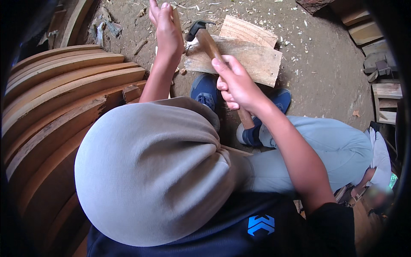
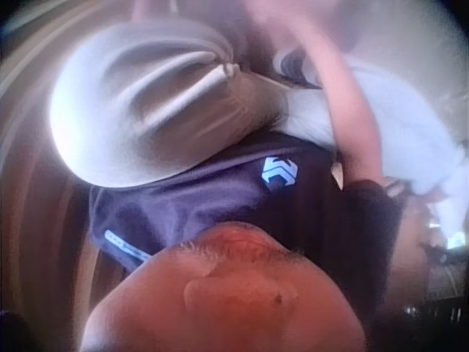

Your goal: The person uses a hammer to chip and shape a small piece of wood held in the left hand. They repeatedly tap the wood against a larger block on the floor, removing small splinters and refining the edges.

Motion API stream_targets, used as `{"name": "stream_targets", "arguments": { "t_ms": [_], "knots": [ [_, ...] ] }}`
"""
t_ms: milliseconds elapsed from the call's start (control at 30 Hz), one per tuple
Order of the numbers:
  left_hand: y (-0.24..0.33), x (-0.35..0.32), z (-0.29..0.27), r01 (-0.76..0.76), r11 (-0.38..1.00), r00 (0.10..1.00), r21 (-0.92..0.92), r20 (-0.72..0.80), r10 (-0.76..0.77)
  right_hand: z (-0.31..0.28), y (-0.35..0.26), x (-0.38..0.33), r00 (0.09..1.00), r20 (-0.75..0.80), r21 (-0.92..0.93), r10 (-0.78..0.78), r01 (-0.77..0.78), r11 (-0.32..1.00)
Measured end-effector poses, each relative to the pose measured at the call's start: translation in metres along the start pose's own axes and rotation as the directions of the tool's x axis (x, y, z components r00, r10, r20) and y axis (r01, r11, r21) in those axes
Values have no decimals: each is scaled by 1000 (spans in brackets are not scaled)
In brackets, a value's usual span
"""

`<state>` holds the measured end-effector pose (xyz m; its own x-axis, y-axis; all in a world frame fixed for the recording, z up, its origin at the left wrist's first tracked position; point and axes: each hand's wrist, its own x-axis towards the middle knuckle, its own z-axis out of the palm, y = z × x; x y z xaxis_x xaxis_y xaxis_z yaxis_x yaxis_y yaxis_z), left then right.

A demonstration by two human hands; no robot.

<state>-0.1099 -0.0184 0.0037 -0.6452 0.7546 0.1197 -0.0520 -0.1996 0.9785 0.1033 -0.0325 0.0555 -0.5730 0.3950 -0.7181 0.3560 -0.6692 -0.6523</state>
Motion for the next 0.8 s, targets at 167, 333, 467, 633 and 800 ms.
{"name": "stream_targets", "arguments": {
  "t_ms": [167,333,467,633,800],
  "knots": [
    [-1,1,-2,1,1000,1000,-2,-9,-1,-8,18,5,993,-57,-62,-107,103,993],
    [3,-1,-2,-3,1000,1000,-18,8,3,-4,39,18,878,-173,-501,-446,312,807],
    [30,-10,10,2,1000,995,6,103,-3,8,21,10,806,-266,-531,-529,335,778],
    [26,-7,9,-37,997,993,75,112,28,9,37,18,840,-307,-685,-447,131,717],
    [28,-9,7,0,997,998,78,70,-5,3,23,11,800,-261,-681,-540,244,690]
  ]
}}
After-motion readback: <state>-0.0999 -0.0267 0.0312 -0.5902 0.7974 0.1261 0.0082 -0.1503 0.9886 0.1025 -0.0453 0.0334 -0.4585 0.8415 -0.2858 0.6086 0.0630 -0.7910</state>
